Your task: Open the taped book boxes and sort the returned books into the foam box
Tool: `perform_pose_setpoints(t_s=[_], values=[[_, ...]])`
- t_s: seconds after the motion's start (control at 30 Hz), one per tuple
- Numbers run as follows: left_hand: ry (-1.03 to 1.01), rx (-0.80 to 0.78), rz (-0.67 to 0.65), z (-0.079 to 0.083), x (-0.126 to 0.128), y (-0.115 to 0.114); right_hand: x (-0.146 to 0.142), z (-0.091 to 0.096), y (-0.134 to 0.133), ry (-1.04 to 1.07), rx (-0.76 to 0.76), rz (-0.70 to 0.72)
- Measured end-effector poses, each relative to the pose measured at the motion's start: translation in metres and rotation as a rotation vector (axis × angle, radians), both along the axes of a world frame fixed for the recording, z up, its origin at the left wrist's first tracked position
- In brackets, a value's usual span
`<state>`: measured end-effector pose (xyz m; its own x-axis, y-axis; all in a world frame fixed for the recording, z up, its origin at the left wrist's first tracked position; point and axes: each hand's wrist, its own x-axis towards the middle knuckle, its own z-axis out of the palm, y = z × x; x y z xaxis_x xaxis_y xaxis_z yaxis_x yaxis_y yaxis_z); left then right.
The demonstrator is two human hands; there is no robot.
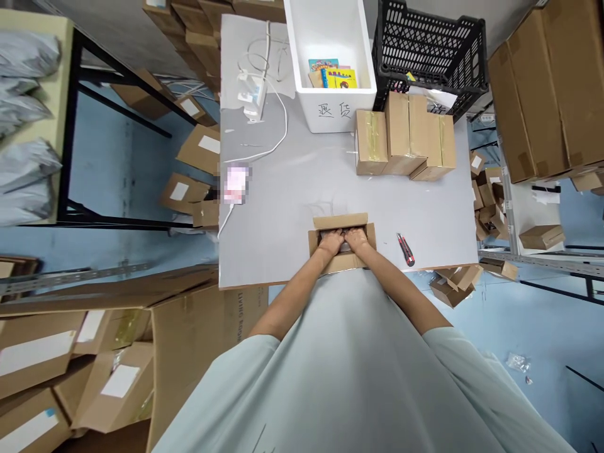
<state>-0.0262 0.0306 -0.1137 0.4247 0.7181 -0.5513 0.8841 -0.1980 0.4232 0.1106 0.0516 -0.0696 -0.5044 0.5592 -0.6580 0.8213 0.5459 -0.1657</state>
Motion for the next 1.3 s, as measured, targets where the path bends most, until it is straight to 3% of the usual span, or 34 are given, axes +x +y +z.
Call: perform_pose_setpoints(t_s=[0.3,0.5,0.73,0.9,1.03,1.13,1.2,1.27,1.3], values=[[-0.022,-0.001,0.059,-0.01,0.01,-0.002,-0.004,-0.006,-0.009,-0.149,0.016,-0.223],[0.012,0.028,0.042,0.001,0.01,-0.007,0.001,0.001,-0.013,-0.158,0.013,-0.258],[0.008,0.032,0.045,0.034,0.004,-0.014,-0.002,0.029,-0.011,-0.072,0.005,-0.2],[-0.072,0.067,0.1,0.088,-0.016,-0.029,0.015,0.078,-0.022,0.033,0.074,-0.148],[-0.418,0.128,0.355,0.149,-0.052,-0.05,0.044,0.125,-0.04,0.424,0.237,-0.204],[-0.739,0.083,0.753,0.179,-0.083,-0.061,0.064,0.133,-0.046,0.669,0.387,-0.491],[-0.898,0.0,1.094,0.18,-0.1,-0.064,0.073,0.121,-0.047,0.65,0.432,-0.738],[-1.007,-0.114,1.354,0.17,-0.109,-0.065,0.078,0.1,-0.048,0.544,0.331,-0.944],[-1.04,-0.185,1.424,0.161,-0.111,-0.065,0.079,0.089,-0.049,0.487,0.244,-1.013]])
